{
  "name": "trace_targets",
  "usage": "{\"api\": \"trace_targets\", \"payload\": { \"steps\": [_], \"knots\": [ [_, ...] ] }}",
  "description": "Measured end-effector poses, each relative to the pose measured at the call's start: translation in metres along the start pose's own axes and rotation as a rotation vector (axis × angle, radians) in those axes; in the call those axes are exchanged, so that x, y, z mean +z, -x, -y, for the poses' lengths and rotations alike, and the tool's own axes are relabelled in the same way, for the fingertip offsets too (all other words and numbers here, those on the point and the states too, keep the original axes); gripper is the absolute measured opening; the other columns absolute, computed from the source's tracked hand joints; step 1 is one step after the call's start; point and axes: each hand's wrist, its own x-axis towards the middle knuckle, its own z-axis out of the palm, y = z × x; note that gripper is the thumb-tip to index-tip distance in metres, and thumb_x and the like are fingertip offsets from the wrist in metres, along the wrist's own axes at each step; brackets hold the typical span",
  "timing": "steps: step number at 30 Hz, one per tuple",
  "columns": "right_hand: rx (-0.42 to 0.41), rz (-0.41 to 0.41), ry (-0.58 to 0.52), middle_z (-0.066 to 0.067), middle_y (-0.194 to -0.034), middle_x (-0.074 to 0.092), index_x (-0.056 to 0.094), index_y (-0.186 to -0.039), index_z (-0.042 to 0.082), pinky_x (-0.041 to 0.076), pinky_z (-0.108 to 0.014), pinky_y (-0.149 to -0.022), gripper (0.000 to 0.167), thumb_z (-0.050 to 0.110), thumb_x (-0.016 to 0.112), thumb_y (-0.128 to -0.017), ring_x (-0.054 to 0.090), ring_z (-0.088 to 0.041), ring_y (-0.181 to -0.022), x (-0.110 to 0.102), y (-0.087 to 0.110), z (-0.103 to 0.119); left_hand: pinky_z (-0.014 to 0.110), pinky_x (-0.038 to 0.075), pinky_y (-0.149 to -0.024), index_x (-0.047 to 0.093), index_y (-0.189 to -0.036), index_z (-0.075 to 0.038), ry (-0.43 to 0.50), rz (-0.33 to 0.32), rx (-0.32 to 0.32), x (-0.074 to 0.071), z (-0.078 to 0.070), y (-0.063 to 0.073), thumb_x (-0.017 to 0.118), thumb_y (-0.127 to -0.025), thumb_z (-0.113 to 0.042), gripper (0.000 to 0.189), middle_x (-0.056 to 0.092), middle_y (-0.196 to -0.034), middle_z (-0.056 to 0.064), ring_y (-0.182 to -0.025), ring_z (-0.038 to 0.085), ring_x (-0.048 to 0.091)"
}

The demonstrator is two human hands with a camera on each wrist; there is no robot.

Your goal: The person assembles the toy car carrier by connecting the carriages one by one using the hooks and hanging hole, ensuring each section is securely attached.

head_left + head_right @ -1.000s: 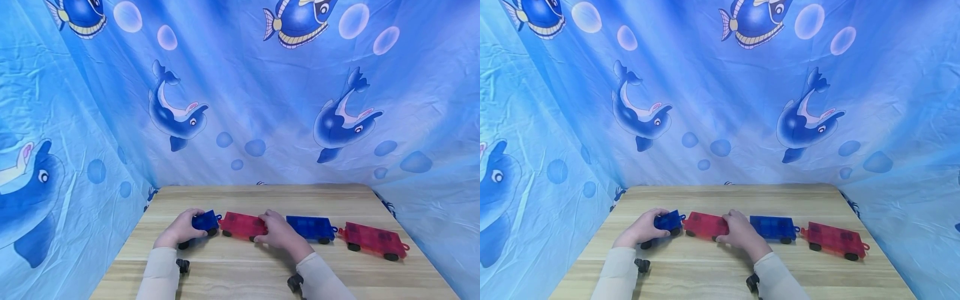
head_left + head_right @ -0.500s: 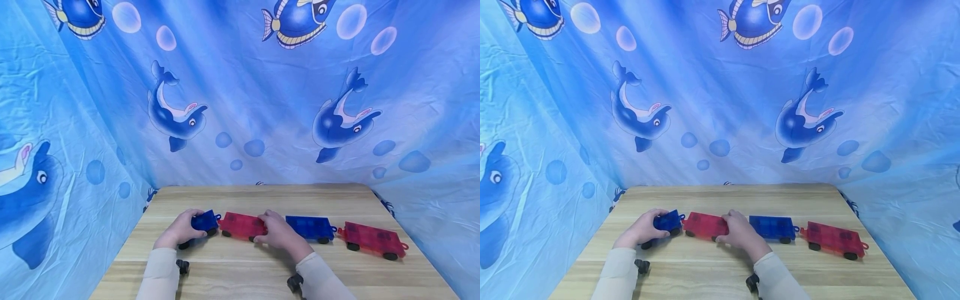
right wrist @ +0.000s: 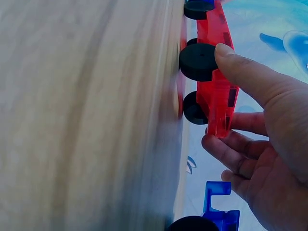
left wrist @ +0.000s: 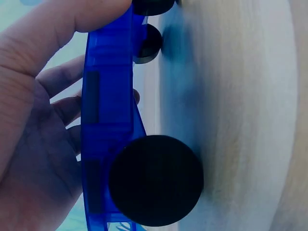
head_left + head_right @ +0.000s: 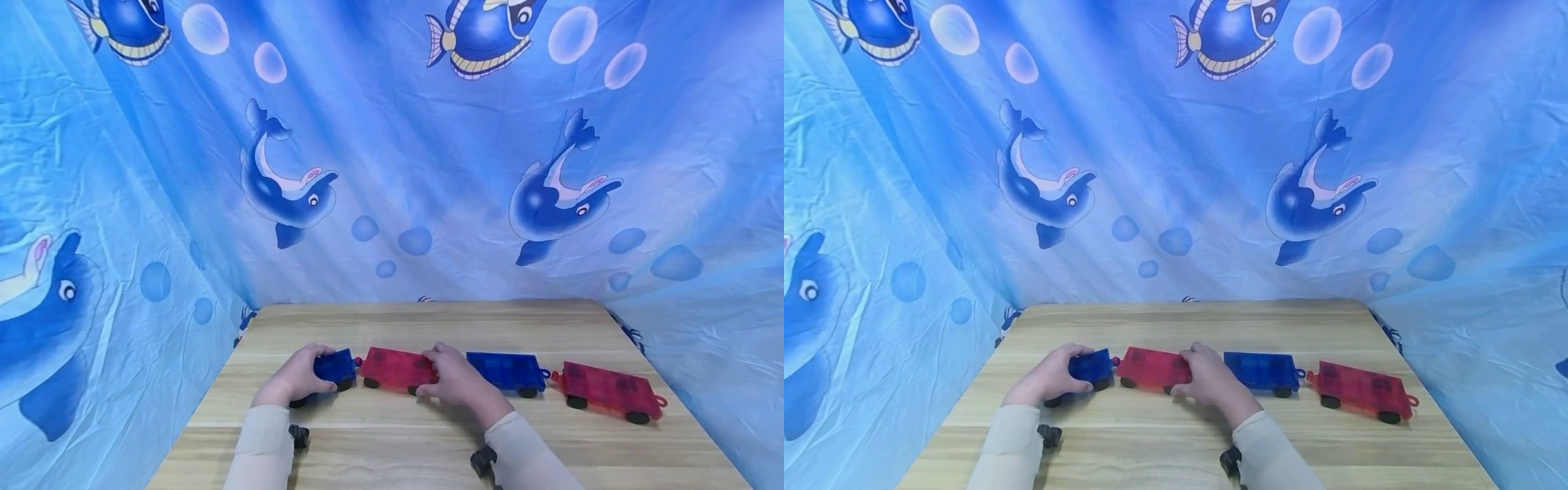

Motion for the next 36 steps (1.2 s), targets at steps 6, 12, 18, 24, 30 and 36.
{"api": "trace_targets", "payload": {
  "steps": [6,12,18,24,30,36],
  "knots": [
    [0.005,0.014,0.000,0.003,-0.116,0.058,0.061,-0.146,0.006,0.054,-0.035,-0.087,0.082,0.047,0.090,-0.082,0.054,-0.016,-0.103,-0.003,0.001,-0.001,0.059,0.050,-0.102,0.065,-0.141,-0.013,0.004,0.006,0.003,-0.002,0.000,0.000,0.097,-0.075,-0.020,0.074,0.060,-0.140,0.012,-0.125,0.037,0.059],
    [0.000,0.018,-0.032,-0.001,-0.126,0.057,0.060,-0.147,0.005,0.056,-0.035,-0.090,0.079,0.042,0.090,-0.084,0.056,-0.017,-0.108,-0.006,0.002,-0.002,0.061,0.049,-0.103,0.065,-0.142,-0.011,0.016,0.019,0.023,-0.004,0.001,0.001,0.097,-0.074,-0.017,0.075,0.061,-0.143,0.014,-0.126,0.039,0.059],
    [0.004,0.022,-0.052,-0.001,-0.127,0.056,0.057,-0.150,0.004,0.056,-0.037,-0.095,0.081,0.039,0.090,-0.084,0.056,-0.018,-0.113,-0.007,0.001,-0.004,0.059,0.050,-0.103,0.065,-0.141,-0.011,0.049,0.032,0.028,-0.005,0.004,0.001,0.098,-0.073,-0.016,0.075,0.060,-0.143,0.012,-0.126,0.038,0.058],
    [0.011,0.005,-0.063,-0.004,-0.131,0.059,0.056,-0.150,0.003,0.056,-0.041,-0.097,0.080,0.033,0.091,-0.084,0.061,-0.021,-0.115,-0.010,0.002,-0.006,0.060,0.050,-0.102,0.066,-0.140,-0.011,0.041,0.021,0.038,-0.005,0.005,0.001,0.099,-0.072,-0.018,0.075,0.060,-0.136,0.006,-0.124,0.037,0.059],
    [-0.010,-0.006,-0.057,-0.004,-0.136,0.057,0.054,-0.152,0.005,0.056,-0.040,-0.098,0.083,0.034,0.091,-0.084,0.062,-0.020,-0.114,-0.012,0.005,-0.013,0.059,0.050,-0.103,0.064,-0.142,-0.009,0.035,0.018,0.046,-0.004,0.009,0.001,0.098,-0.073,-0.016,0.077,0.060,-0.138,0.006,-0.125,0.036,0.058],
    [-0.058,-0.041,-0.071,-0.005,-0.139,0.056,0.053,-0.153,0.007,0.052,-0.048,-0.103,0.082,0.040,0.088,-0.087,0.060,-0.026,-0.122,-0.024,0.015,-0.023,0.059,0.049,-0.103,0.064,-0.141,-0.009,0.028,0.010,0.053,-0.009,0.014,0.003,0.098,-0.072,-0.015,0.078,0.059,-0.139,0.009,-0.126,0.037,0.058]
  ]
}}
